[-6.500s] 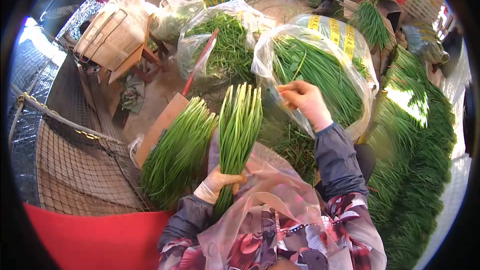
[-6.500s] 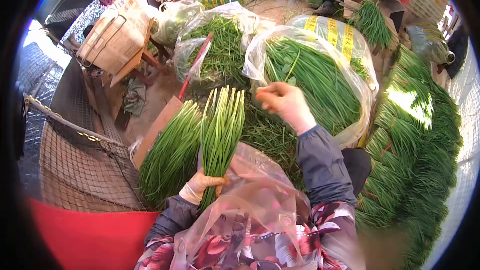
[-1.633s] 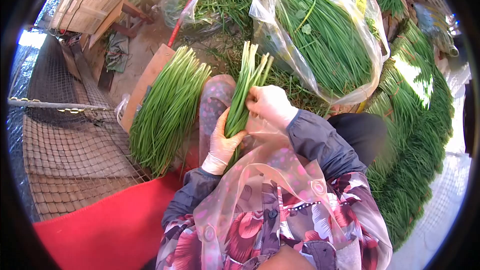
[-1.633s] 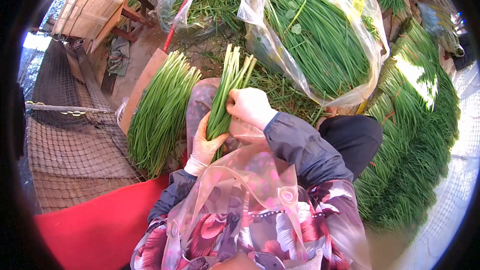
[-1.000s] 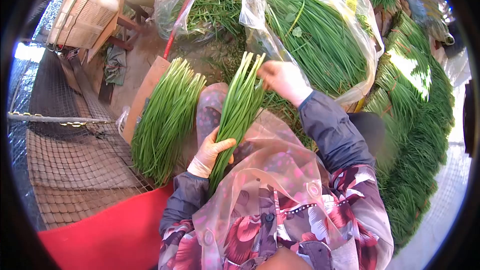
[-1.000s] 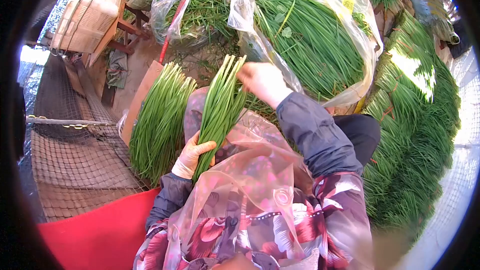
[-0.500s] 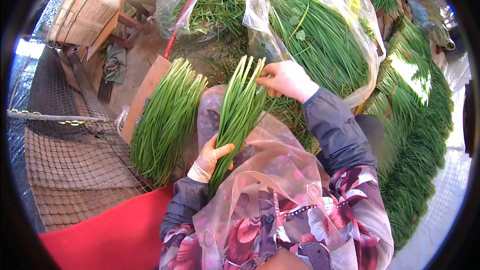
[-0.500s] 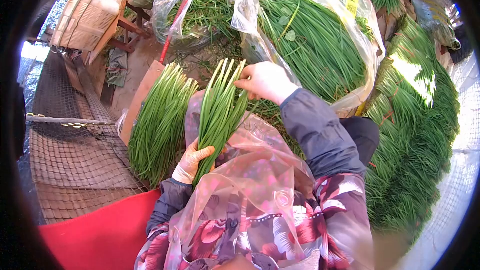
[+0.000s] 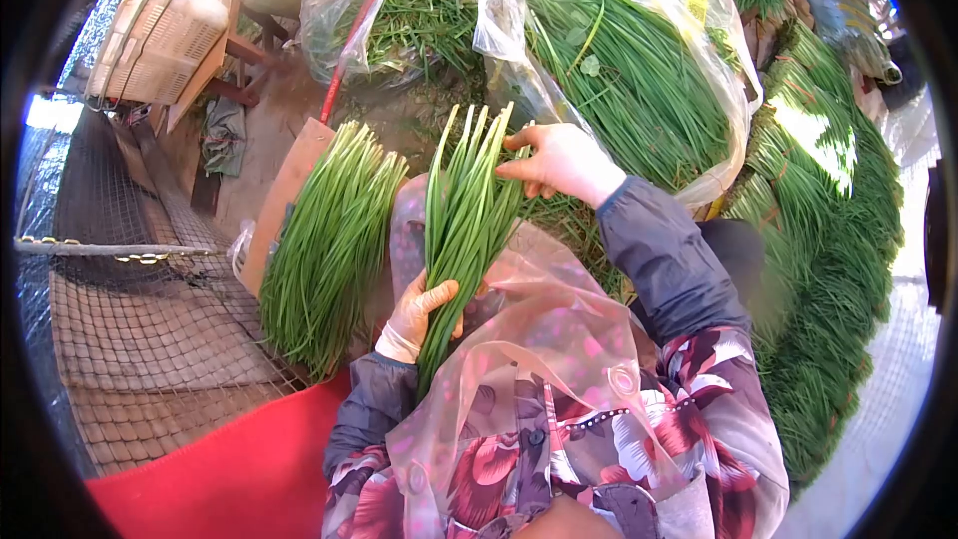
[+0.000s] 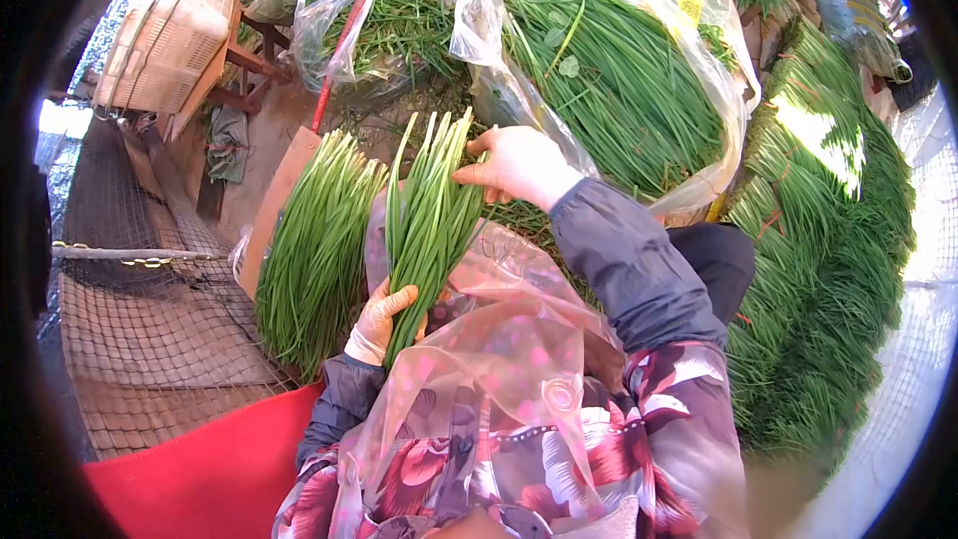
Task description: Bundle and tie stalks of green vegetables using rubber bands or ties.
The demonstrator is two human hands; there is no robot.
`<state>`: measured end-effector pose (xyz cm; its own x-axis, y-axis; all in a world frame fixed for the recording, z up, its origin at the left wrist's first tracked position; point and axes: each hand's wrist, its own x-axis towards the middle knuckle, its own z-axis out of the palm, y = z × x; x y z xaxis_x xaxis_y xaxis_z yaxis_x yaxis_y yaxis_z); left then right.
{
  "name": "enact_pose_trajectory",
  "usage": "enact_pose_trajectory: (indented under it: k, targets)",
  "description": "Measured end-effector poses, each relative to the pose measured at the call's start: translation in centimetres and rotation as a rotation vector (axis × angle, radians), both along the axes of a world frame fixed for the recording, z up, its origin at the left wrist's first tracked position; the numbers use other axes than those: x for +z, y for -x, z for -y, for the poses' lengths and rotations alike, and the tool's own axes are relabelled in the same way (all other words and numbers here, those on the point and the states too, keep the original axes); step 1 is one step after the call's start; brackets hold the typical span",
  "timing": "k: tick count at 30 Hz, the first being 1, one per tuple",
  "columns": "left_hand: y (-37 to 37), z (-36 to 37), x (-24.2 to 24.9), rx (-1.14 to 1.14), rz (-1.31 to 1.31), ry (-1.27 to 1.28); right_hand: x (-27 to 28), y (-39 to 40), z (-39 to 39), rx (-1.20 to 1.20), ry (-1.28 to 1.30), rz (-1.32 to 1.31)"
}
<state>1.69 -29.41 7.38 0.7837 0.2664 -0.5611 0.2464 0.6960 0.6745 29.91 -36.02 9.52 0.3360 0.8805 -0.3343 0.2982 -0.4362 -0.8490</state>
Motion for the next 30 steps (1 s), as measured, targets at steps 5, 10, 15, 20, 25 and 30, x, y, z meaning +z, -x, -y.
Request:
enact_pose_trajectory:
  k: [5,10,15,20,25,30]
  targets:
    - [0.0,0.1,0.0,0.051,-0.029,0.010,0.6,2.6,2.0,0.412,-0.382,0.386]
    - [0.5,-0.4,-1.4,0.060,-0.017,0.012,2.5,1.5,3.2,0.379,-0.323,-0.181]
    - [0.2,0.1,-0.4,-0.004,0.030,0.014,-0.4,-1.6,-0.4,-0.169,0.061,-0.296]
    - [0.8,0.1,-1.0,-0.002,0.024,0.060,-1.6,-1.5,-0.6,-0.057,-0.048,-0.416]
    - [0.4,0.4,-1.8,0.025,0.019,0.097,-2.5,-0.4,0.5,-0.130,-0.079,-0.316]
    - [0.1,0.2,-1.8,0.053,0.014,0.038,3.6,0.7,6.2,0.061,-0.253,-0.634]
